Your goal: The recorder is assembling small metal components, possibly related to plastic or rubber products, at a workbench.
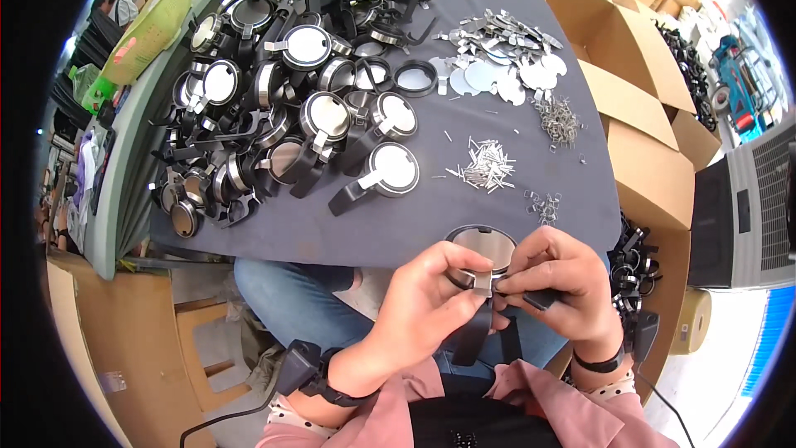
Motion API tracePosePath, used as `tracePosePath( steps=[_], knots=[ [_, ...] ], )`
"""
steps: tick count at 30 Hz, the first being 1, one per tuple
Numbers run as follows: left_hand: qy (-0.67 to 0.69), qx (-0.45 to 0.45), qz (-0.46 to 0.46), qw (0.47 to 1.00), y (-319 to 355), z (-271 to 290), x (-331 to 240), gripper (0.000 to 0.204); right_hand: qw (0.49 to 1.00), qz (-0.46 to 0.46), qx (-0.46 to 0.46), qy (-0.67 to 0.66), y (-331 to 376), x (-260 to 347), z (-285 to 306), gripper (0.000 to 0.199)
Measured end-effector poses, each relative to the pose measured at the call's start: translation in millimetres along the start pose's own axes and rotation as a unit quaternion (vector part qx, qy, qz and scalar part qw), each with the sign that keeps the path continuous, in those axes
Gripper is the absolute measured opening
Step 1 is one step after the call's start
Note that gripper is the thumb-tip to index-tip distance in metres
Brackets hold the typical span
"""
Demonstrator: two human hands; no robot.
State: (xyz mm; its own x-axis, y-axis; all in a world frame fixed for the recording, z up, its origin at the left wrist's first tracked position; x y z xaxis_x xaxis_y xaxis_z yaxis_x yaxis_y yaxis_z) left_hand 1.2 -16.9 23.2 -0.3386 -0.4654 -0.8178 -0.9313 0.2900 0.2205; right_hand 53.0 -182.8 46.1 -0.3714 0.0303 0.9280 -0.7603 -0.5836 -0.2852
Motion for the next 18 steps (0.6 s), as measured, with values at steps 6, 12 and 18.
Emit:
tracePosePath(
  steps=[6, 12, 18],
  knots=[
    [-0.012, 0.059, 0.005, 0.998, -0.6, 2.5, 7.6, 0.030, 0.997, 0.015, 0.041, 0.060, -15.5, 4.0, 7.6, 0.026],
    [0.026, 0.077, -0.030, 0.996, -1.6, 5.6, 13.9, 0.042, 0.997, 0.005, 0.032, 0.074, -16.3, 2.8, 7.8, 0.028],
    [0.008, 0.051, -0.018, 0.999, -4.1, 7.4, 20.5, 0.031, 0.996, 0.009, 0.032, 0.077, -15.7, 4.0, 7.2, 0.028]
  ],
)
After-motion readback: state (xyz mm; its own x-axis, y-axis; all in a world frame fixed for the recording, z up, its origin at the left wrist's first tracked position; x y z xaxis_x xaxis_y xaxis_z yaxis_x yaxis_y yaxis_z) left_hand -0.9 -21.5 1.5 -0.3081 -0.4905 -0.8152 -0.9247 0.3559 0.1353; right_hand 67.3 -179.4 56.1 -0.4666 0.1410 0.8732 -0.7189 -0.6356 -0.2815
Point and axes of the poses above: each hand's wrist, its own y-axis away from the middle knuckle, its own z-axis out of the back of the hand, x = y × z, the point moved 3 cm from there along -y, towards the middle knuckle, and after that the axes turned 4 degrees about -y, right-handed, at the moved point
